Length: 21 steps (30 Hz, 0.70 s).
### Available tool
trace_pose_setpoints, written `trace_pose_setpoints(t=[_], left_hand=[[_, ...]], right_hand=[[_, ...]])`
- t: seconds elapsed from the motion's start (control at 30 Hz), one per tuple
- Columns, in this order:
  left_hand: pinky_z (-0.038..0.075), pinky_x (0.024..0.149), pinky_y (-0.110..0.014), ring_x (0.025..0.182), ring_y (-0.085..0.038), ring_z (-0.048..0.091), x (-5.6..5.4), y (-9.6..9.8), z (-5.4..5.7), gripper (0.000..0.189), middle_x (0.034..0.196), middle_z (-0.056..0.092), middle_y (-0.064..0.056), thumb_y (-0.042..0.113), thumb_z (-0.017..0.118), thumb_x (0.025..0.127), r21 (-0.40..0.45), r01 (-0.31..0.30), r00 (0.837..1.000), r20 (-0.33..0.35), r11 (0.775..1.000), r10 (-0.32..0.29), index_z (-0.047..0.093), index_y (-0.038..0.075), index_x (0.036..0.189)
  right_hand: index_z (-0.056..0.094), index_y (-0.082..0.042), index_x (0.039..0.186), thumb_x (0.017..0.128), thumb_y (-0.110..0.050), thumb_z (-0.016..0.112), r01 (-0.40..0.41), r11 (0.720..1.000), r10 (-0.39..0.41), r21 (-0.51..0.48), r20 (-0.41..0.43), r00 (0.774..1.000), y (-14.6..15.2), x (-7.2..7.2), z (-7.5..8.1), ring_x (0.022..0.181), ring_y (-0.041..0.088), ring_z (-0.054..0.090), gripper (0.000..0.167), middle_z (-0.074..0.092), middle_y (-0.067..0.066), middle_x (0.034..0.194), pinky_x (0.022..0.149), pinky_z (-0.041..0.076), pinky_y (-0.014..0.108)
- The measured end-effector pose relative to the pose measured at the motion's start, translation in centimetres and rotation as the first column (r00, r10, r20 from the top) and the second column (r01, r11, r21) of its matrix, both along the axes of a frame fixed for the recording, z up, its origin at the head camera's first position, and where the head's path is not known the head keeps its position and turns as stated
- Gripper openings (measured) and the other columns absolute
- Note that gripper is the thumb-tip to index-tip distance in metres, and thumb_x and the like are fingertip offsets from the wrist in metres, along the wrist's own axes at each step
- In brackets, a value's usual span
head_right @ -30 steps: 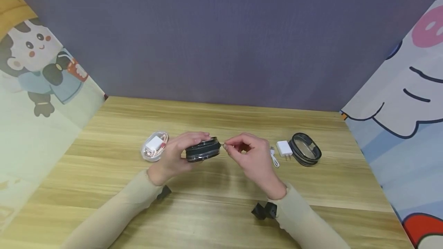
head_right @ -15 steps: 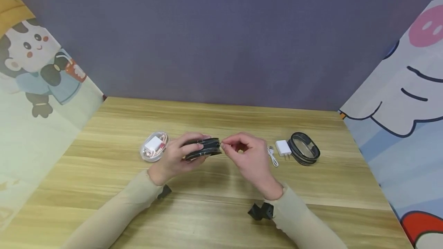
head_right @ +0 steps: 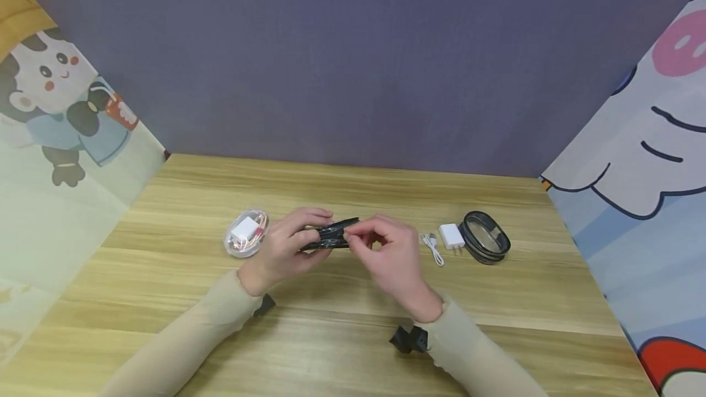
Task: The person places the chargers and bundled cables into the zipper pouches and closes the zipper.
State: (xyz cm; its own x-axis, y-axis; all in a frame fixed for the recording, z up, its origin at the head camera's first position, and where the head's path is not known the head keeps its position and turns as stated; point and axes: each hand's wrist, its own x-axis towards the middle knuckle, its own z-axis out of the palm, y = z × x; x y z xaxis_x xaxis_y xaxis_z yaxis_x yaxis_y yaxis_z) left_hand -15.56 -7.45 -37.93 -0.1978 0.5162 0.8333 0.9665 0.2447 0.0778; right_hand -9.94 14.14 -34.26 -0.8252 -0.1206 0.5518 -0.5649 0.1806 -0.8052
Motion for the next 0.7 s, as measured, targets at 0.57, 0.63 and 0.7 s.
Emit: trace_pose_setpoints(t=[0.57,0.63,0.7], left_hand=[[0.055,0.093,-0.036,0.101,-0.033,0.068,-0.35,0.48,-0.22,0.029,0.111,0.065,-0.02,0.001,0.064,0.089,0.07,0.081,0.987,-0.145,0.994,-0.07,0.06,0.011,0.117],[0.055,0.092,-0.036,0.101,-0.034,0.069,-0.43,0.45,-0.11,0.028,0.11,0.066,-0.02,0.0,0.065,0.089,0.078,0.101,0.982,-0.165,0.992,-0.087,0.061,0.009,0.115],[0.056,0.092,-0.037,0.1,-0.035,0.069,-0.49,0.38,0.03,0.026,0.109,0.066,-0.021,0.0,0.066,0.088,0.085,0.119,0.977,-0.186,0.989,-0.101,0.062,0.007,0.113]], right_hand=[[0.076,-0.006,0.088,0.082,0.01,0.075,0.003,0.999,-0.002,0.04,-0.017,1.0,-0.72,0.19,0.2,0.061,0.013,0.059,0.017,0.07,0.001,0.079,0.05,0.047,0.021],[0.076,-0.007,0.088,0.082,0.009,0.075,0.006,0.999,-0.005,0.054,-0.021,1.0,-0.71,0.21,0.15,0.06,0.012,0.058,0.017,0.07,0.0,0.079,0.05,0.046,0.021],[0.076,-0.008,0.087,0.082,0.008,0.076,0.005,0.998,-0.004,0.064,-0.028,1.0,-0.67,0.22,0.07,0.06,0.011,0.057,0.017,0.07,-0.001,0.078,0.05,0.046,0.021]])
